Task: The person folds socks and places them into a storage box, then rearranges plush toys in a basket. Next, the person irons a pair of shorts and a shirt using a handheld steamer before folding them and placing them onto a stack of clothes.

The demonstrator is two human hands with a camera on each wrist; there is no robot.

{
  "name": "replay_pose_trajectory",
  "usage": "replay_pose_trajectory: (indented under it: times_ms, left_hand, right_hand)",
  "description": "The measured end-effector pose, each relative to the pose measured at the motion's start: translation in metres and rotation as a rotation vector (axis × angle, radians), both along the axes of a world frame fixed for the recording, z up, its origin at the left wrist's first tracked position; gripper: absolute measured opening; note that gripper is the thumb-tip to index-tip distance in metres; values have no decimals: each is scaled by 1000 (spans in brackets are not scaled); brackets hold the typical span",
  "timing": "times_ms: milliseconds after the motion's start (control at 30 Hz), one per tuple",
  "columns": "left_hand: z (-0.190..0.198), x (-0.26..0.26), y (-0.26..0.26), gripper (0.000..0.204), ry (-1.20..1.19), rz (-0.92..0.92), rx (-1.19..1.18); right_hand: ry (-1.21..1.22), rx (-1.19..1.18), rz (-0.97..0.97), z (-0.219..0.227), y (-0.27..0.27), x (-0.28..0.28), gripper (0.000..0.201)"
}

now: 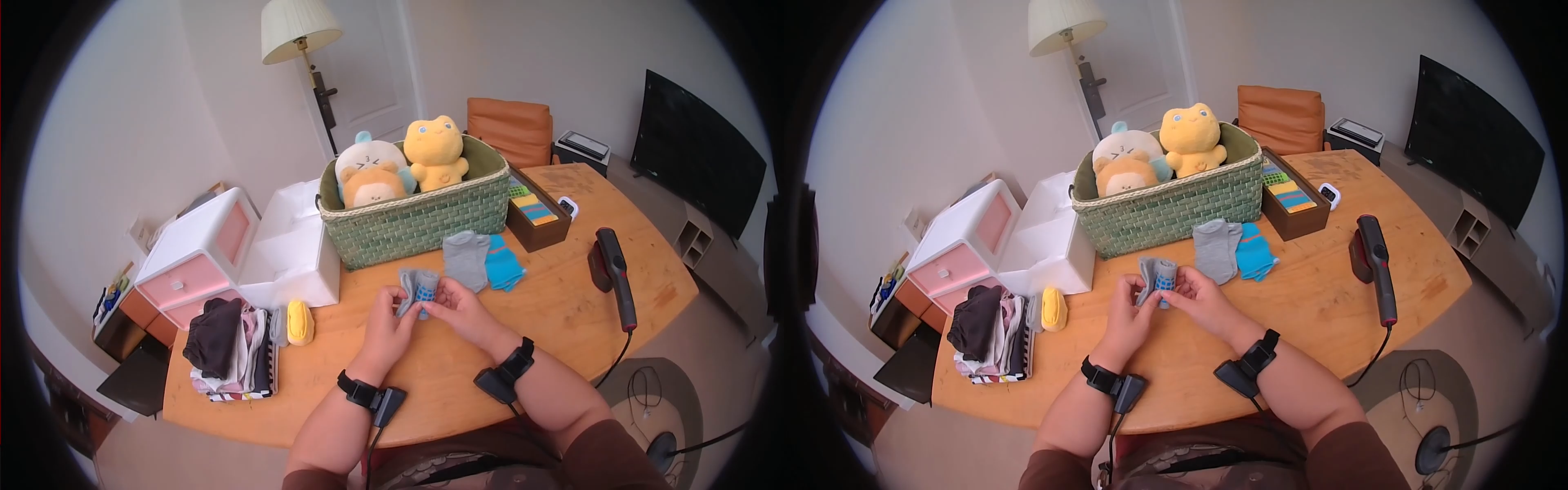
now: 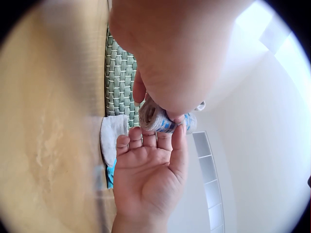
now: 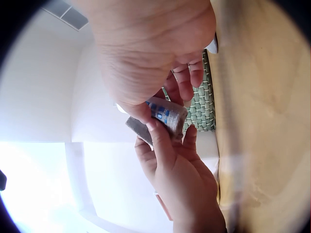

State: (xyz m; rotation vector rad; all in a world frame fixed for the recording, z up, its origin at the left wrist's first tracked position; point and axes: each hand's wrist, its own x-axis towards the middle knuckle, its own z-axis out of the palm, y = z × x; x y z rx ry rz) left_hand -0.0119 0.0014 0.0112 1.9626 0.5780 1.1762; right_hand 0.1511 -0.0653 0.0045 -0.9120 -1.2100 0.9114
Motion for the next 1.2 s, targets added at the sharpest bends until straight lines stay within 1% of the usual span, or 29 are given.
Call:
replay_pose_trajectory:
  times_ms: [33,100,133,200,333,400,433,500,533,600,633,700,733,800,833,900,933,1000,1033,1100,1133,1200]
  left_hand:
    - [-1,-1,1,26,4,-8,4]
    - [-2,-2,1,25,70,-59,27]
    - [-3,-1,1,25,74,-67,31]
    - [-6,1,1,26,-12,-79,-27]
    - [-5,0,-1,26,-5,-90,-9]
    - [-3,-3,-1,23,84,-92,16]
    - [-2,-3,-1,23,87,-99,21]
    - [3,-3,-2,23,157,-39,70]
    - [4,-3,-4,23,158,-44,75]
    - [7,-1,-6,21,131,-44,-32]
    - [5,0,-4,21,129,-48,-26]
    - [-2,2,2,20,-109,-209,-335]
    - [-1,3,3,20,-108,-212,-329]
    - [-1,4,4,22,-191,-276,-434]
    - [-2,3,5,22,-189,-281,-429]
    - [-5,0,7,25,-61,-172,-335]
    - [-5,0,7,25,-63,-174,-330]
    - [-2,1,3,27,-14,-130,-225]
    - [0,2,0,27,-17,-132,-221]
    - [5,4,-6,29,-135,-38,-217]
    - [3,4,-4,29,-139,-38,-214]
    - [-1,1,2,31,-141,-72,-260]
  right_hand:
    - [4,4,-8,2,-1,0,28]
    - [110,-14,44,6,-2,0,32]
    - [115,-10,36,8,-3,0,32]
    - [168,-37,90,10,-4,2,34]
    - [166,-24,52,6,-1,4,32]
    - [126,-3,18,1,2,5,29]
    - [128,3,11,1,2,5,29]
    - [129,8,-9,3,1,4,29]
    - [130,12,-14,5,-1,4,29]
    - [46,-41,-40,10,-4,5,30]
    - [45,-36,-44,11,-5,6,30]
    - [18,-6,-53,11,-6,4,31]
    - [17,0,-56,11,-5,4,31]
    - [9,7,-58,8,-4,3,32]
    - [9,12,-62,8,-4,3,32]
    - [75,9,-69,10,-5,3,31]
    - [73,14,-71,10,-4,2,31]
    - [101,39,-141,8,-1,3,30]
    - [99,43,-142,6,0,3,30]
    - [9,33,-214,3,2,5,30]
    - [6,37,-213,4,1,6,30]
    - [-186,37,-301,8,-3,5,33]
